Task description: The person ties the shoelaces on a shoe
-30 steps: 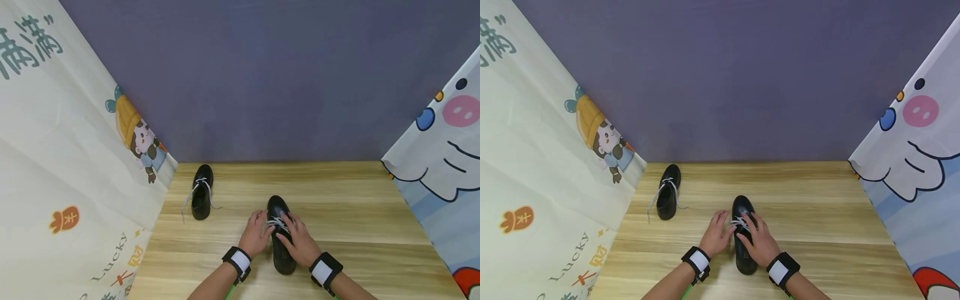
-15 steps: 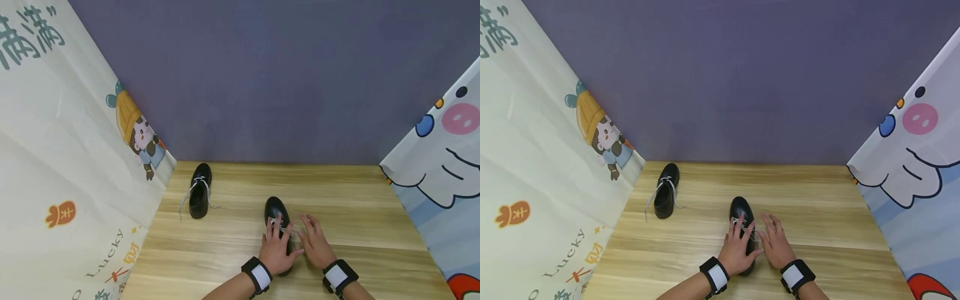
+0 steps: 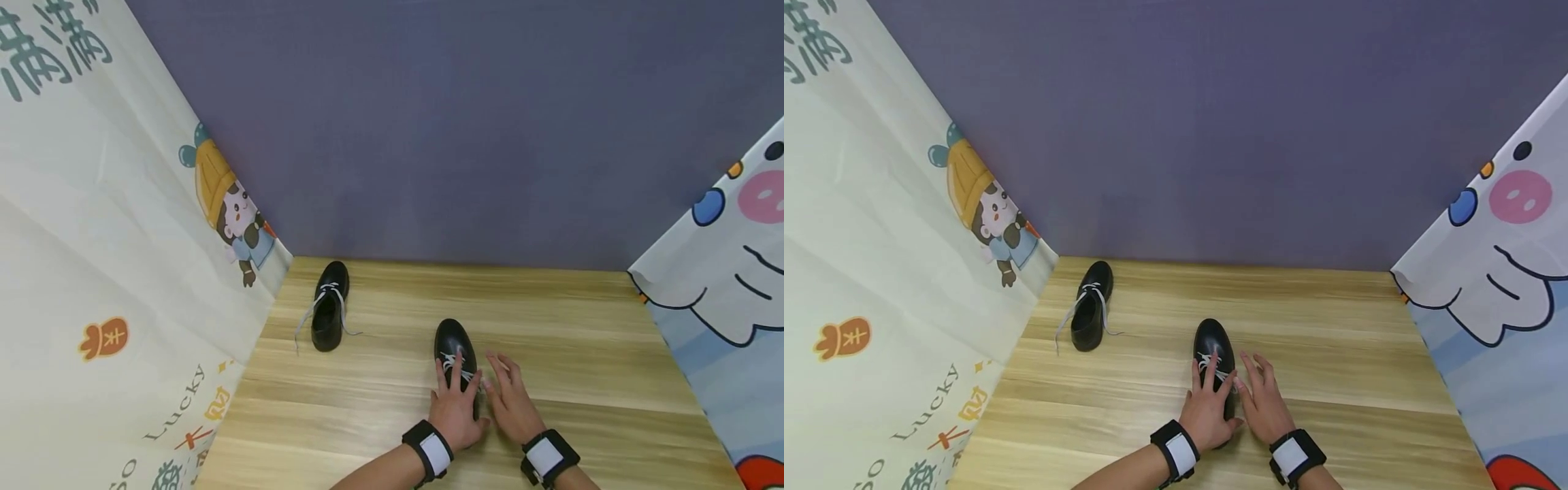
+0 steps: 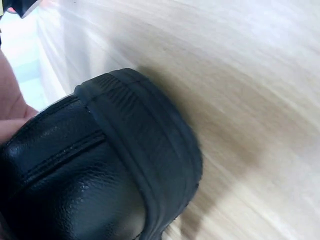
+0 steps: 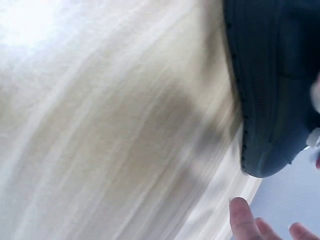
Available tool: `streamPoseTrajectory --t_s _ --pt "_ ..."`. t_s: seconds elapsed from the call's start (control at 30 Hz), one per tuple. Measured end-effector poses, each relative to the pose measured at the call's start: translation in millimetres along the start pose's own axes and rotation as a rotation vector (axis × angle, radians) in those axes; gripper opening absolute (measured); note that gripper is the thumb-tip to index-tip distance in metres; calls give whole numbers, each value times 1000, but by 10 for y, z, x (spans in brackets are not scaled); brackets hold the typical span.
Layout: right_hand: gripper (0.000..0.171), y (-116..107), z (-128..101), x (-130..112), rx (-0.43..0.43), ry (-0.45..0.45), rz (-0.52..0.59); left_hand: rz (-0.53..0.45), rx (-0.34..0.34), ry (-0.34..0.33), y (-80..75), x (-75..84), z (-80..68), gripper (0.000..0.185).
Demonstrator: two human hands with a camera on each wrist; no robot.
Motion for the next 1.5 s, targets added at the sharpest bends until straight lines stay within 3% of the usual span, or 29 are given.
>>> streamPoseTrajectory --t_s 0.17,0.33,0.53,0.73,1.0,1.33,1.5 --pt "58 1 -1 5 1 7 0 65 -10 28 -71 -30 38 63" --pt "55 2 6 37 0 8 6 36 -9 21 -105 -175 111 60" --pt "52 13 -10 42 -16 16 3 32 -11 -17 -175 -423 220 62" --pt "53 12 12 25 -16 12 -12 28 28 -24 -289 -712 344 63" --pt "52 20 11 19 -61 59 -26 3 20 -36 -480 -1081 485 61" --pt "54 80 -18 16 -41 36 -50 -50 -78 -59 -650 -1428 661 63" --pt "56 107 -27 28 -57 44 -39 -62 -87 -75 -700 -1579 755 63"
Point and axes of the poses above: each hand's wrist, its own z-axis towards the middle knuckle, its own y-axis out of the palm, x = y × z, the point moved 3 cm from there along z, towards the middle knuckle, and after that the axes turned 15 degrees about -x, right-handed, at the moved point
